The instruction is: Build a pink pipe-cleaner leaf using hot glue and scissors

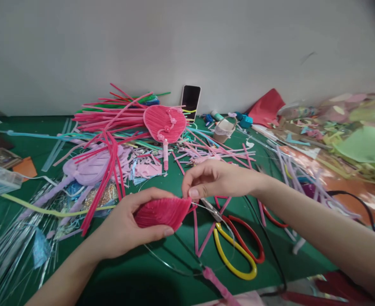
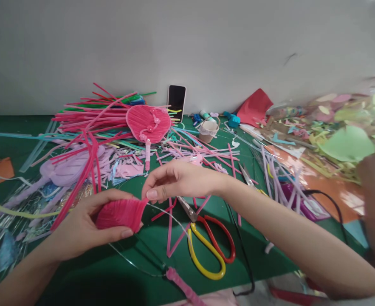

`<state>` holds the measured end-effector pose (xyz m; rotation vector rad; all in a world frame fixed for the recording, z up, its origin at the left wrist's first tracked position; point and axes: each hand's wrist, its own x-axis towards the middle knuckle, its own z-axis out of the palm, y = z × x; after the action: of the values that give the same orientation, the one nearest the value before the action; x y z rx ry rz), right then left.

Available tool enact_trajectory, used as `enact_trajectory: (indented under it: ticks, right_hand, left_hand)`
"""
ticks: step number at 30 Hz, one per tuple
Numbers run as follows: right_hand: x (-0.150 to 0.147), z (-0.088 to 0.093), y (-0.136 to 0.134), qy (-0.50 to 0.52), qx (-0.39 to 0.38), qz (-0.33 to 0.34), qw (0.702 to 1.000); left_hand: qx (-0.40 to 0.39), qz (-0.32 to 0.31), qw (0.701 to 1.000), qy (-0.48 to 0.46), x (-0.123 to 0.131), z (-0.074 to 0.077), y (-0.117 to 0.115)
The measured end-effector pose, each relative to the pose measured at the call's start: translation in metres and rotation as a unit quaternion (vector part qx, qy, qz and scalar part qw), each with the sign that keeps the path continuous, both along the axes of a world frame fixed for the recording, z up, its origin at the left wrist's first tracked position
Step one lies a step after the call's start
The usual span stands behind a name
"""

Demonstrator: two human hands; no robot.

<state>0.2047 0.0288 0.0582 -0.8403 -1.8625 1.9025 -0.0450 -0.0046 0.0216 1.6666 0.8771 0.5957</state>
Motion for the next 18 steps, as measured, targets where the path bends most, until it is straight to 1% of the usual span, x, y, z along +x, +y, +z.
enact_trajectory:
  ticks: [3, 6, 11, 14, 16, 18]
  right_hand:
    - [-0.003, -0.011, -0.006, 0.048, -0.087, -0.008, 0.995]
    - [-0.006, -0.025, -0.014, 0.104, -0.138, -0.036, 0.984]
    - [-0.014, -0.048, -0.031, 0.203, -0.222, -0.079, 0.950]
    - [-0.022, -0.057, -0.041, 0.240, -0.247, -0.128, 0.930]
    - [-0.026, -0.061, -0.046, 0.255, -0.246, -0.173, 0.919]
    - [-0.028, -0.061, -0.049, 0.250, -0.235, -0.209, 0.916]
  left_hand:
    - [0.013, -0.007, 1.000, 0.004, 0.000, 0.000, 0.000]
    - [0.027, -0.005, 1.000, 0.007, 0.001, 0.001, -0.001]
    - [0.047, -0.015, 0.999, 0.018, 0.003, 0.005, -0.001]
    - [0.055, -0.011, 0.998, 0.023, 0.005, 0.009, -0.003]
    - [0.052, -0.009, 0.998, 0.030, 0.007, 0.012, -0.003]
    - [0.045, -0.001, 0.998, 0.043, 0.009, 0.014, -0.003]
